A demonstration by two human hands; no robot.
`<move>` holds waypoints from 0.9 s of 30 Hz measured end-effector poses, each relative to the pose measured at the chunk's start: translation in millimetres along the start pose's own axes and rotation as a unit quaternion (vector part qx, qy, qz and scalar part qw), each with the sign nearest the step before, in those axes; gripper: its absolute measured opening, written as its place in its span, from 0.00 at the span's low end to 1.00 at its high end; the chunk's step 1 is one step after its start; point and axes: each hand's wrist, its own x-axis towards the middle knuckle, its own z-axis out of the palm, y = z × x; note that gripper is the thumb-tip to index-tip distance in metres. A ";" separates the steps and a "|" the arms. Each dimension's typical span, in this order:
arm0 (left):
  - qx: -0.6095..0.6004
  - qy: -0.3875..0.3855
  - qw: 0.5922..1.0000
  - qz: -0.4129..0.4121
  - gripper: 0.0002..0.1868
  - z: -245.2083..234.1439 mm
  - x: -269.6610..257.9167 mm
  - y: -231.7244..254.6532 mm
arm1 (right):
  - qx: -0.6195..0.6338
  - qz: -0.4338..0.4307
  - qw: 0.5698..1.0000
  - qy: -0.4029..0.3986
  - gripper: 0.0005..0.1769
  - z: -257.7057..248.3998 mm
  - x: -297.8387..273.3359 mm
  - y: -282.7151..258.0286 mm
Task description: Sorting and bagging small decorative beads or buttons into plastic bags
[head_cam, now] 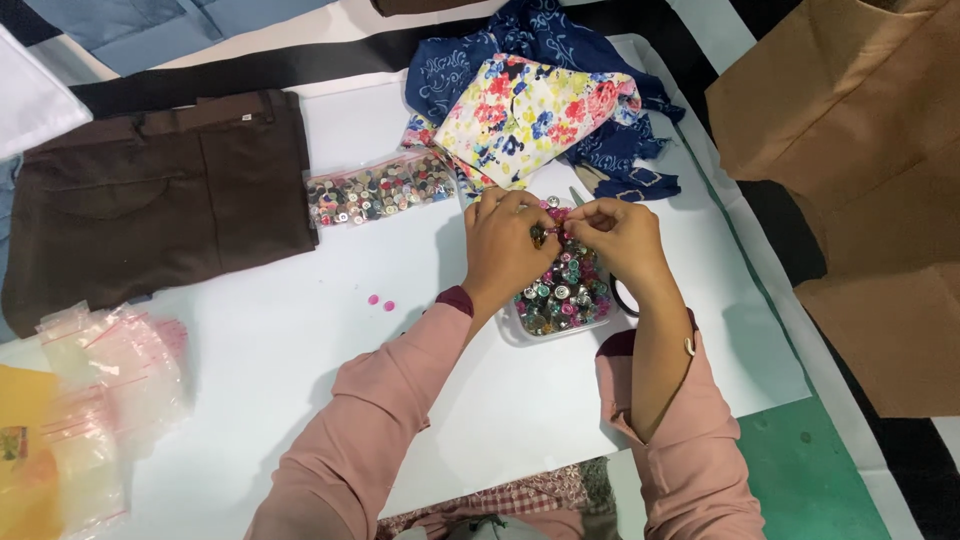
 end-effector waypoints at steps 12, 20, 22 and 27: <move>0.007 0.004 1.000 0.000 0.06 6.3 0.5 -3.8 | 0.002 -0.016 1.000 0.022 0.09 2.6 2.9 8.1; -0.001 0.016 1.000 0.005 0.05 11.0 1.8 -5.0 | 0.014 -0.019 0.999 0.025 0.09 4.5 2.6 8.7; -0.009 0.017 1.000 0.006 0.04 8.9 1.0 -2.3 | 0.007 -0.017 1.000 0.026 0.09 5.3 3.5 11.6; -0.036 0.075 0.996 0.040 0.03 -2.6 -2.7 1.6 | 0.017 -0.019 0.999 0.031 0.09 3.6 1.2 6.9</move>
